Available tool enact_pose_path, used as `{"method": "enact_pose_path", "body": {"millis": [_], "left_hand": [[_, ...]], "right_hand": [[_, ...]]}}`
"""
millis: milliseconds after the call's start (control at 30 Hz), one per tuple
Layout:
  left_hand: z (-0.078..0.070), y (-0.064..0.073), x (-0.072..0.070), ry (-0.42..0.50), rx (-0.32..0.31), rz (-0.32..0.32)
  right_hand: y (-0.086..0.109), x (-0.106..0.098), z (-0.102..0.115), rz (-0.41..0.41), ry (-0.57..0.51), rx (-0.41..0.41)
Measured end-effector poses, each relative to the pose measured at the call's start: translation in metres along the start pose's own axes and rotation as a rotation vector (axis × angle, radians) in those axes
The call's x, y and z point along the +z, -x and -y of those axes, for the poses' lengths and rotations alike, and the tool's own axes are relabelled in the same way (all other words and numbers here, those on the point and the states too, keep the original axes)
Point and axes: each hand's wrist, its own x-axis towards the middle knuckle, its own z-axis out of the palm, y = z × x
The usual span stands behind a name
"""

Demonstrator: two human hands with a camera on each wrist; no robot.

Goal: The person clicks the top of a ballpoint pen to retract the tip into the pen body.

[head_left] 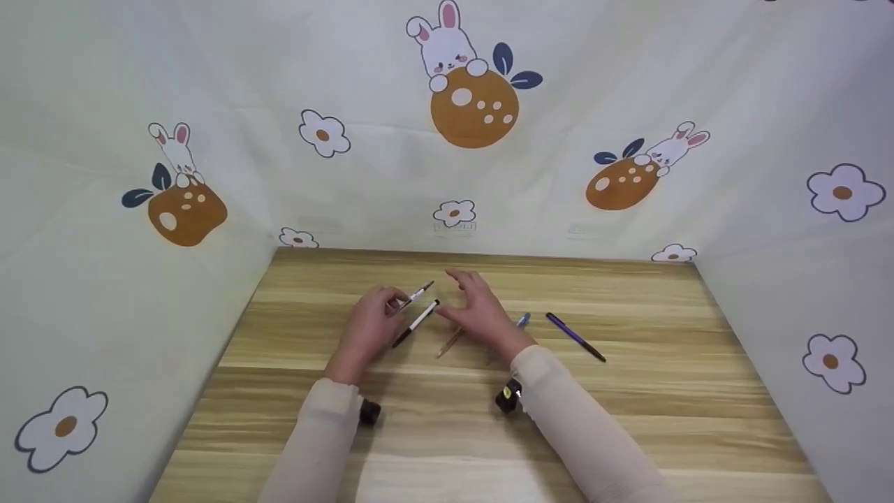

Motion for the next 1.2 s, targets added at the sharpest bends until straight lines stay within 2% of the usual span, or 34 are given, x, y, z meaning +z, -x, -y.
{"method": "enact_pose_path", "body": {"millis": [300,700,933,1200], "left_hand": [[0.008,0.001,-0.005,0.023,-0.034,0.002],[0.019,0.000,-0.009,-0.038,-0.055,-0.005],[0.023,0.001,-0.013,-0.041,-0.081,0.001],[0.030,0.001,-0.016,-0.053,-0.082,0.024]], "right_hand": [[-0.003,0.007,0.003,0.005,-0.003,0.018],[-0.007,0.012,0.008,0.013,0.060,0.002],[-0.007,0.015,0.011,0.022,0.036,-0.010],[-0.006,0.017,0.014,0.038,0.027,0.005]]}}
